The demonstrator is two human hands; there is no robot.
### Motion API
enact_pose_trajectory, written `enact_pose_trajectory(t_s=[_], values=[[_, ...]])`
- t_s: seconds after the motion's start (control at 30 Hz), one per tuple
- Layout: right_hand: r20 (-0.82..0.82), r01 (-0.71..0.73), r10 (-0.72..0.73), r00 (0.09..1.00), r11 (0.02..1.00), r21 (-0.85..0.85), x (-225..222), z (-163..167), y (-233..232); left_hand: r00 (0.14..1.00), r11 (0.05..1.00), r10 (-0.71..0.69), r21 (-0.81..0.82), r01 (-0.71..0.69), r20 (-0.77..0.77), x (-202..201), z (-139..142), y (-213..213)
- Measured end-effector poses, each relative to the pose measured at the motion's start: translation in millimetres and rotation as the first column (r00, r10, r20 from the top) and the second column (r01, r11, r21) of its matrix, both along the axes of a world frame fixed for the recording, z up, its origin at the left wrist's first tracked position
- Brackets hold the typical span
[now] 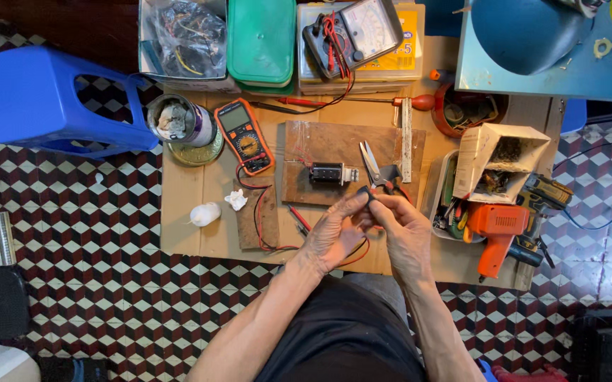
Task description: The person measures a small electric motor with a ruler, then uses scissors to cut a piece of black tape and wraps it around the motor shaft. The person handles the motor, ruler, scissors, and tape throughout the process.
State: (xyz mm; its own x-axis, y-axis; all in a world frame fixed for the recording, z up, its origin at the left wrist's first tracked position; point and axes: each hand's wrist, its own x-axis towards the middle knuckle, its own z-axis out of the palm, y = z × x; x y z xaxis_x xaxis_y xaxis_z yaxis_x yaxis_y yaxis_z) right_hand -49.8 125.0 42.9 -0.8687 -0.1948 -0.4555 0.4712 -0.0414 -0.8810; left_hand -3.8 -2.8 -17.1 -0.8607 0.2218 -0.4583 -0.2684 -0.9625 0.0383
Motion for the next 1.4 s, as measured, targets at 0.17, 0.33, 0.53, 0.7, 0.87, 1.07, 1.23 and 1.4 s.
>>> enact_pose_trajectory(t_s=[0.17,0.33,0.53,0.7,0.87,1.07,1.23,1.4], values=[[0.119,-0.141,0.131,0.984,0.987,0.079,22,-19,19,0.965,0.882,-0.243,-0.394,0.260,0.094,20,-9,-26],[0.172,-0.165,0.145,0.974,0.980,0.111,37,-35,13,0.912,0.707,-0.367,-0.583,0.401,0.183,33,-14,-49],[-0.020,-0.129,0.141,0.990,0.949,0.288,41,-20,-9,0.916,0.555,-0.362,-0.748,0.363,0.176,28,-2,-61],[-0.341,-0.132,0.358,0.869,0.832,0.539,41,9,-12,0.937,0.590,-0.349,-0.778,0.218,-0.002,27,-1,-65],[-0.526,-0.043,0.528,0.667,0.732,0.680,43,22,-12,0.920,0.620,-0.373,-0.770,0.152,-0.119,29,-6,-66],[-0.360,-0.073,0.374,0.854,0.773,0.631,45,18,-13,0.902,0.488,-0.428,-0.854,0.179,-0.055,28,-3,-65],[-0.399,-0.115,0.383,0.834,0.826,0.553,47,7,-11,0.860,0.168,-0.510,-0.980,0.104,0.004,27,10,-66],[-0.289,-0.076,0.309,0.906,0.789,0.609,45,-3,-2,0.815,0.026,-0.578,-0.997,0.071,0.043,6,6,-61]])
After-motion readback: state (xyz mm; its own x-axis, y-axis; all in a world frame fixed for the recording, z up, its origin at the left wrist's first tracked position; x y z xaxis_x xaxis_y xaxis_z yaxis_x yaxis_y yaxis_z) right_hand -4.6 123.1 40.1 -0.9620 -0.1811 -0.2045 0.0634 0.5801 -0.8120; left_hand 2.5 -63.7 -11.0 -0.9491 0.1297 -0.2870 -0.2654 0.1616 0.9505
